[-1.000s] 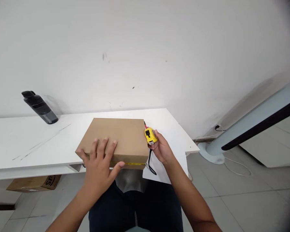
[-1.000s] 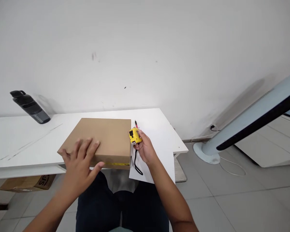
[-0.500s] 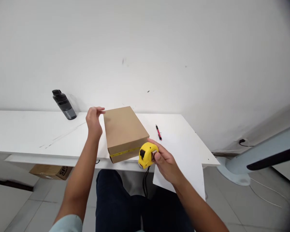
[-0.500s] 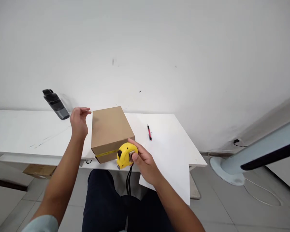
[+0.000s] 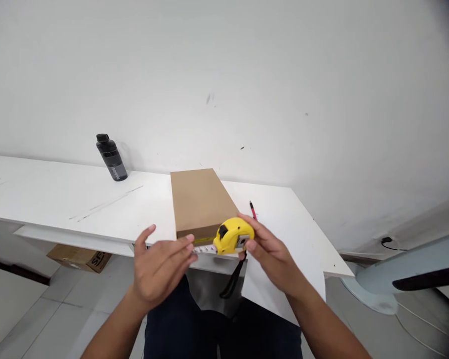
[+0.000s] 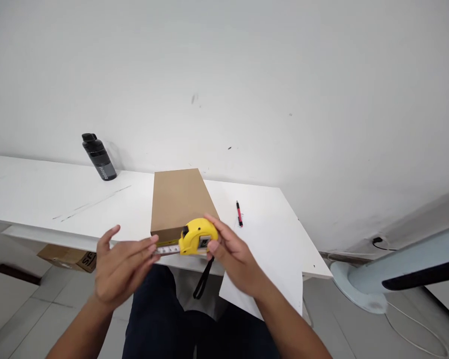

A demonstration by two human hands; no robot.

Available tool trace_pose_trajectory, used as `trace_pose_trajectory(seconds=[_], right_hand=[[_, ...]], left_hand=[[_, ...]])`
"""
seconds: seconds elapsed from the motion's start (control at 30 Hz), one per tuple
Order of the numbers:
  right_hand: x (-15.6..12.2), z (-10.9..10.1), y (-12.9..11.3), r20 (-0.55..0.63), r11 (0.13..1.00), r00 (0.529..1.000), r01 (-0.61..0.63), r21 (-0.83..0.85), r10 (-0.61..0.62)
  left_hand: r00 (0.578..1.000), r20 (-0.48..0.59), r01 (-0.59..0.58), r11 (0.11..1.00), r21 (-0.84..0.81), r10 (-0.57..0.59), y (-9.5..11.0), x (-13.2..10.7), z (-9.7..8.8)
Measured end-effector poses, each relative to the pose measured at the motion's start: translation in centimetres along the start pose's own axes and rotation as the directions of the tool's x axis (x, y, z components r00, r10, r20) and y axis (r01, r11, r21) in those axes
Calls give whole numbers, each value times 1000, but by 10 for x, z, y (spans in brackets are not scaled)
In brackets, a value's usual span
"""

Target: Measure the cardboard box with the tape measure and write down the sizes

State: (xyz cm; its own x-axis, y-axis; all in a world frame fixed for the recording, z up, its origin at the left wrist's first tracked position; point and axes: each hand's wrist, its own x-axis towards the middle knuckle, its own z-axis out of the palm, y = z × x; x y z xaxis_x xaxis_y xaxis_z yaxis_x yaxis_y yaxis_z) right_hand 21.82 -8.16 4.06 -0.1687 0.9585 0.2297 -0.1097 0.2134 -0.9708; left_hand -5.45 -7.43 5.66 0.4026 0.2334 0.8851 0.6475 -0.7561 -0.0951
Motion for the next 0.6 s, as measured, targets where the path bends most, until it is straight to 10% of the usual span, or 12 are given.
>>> trace_pose_trajectory(seconds=[0.23, 0.6], right_hand=[[79, -49, 35, -521, 980, 833, 193, -47, -189], [79, -40, 73, -565, 964, 795, 266, 0, -220]], left_hand=[[939, 172, 325, 932, -160, -298, -72, -15, 33], [943, 243, 280, 936, -212, -227, -66, -42, 43]])
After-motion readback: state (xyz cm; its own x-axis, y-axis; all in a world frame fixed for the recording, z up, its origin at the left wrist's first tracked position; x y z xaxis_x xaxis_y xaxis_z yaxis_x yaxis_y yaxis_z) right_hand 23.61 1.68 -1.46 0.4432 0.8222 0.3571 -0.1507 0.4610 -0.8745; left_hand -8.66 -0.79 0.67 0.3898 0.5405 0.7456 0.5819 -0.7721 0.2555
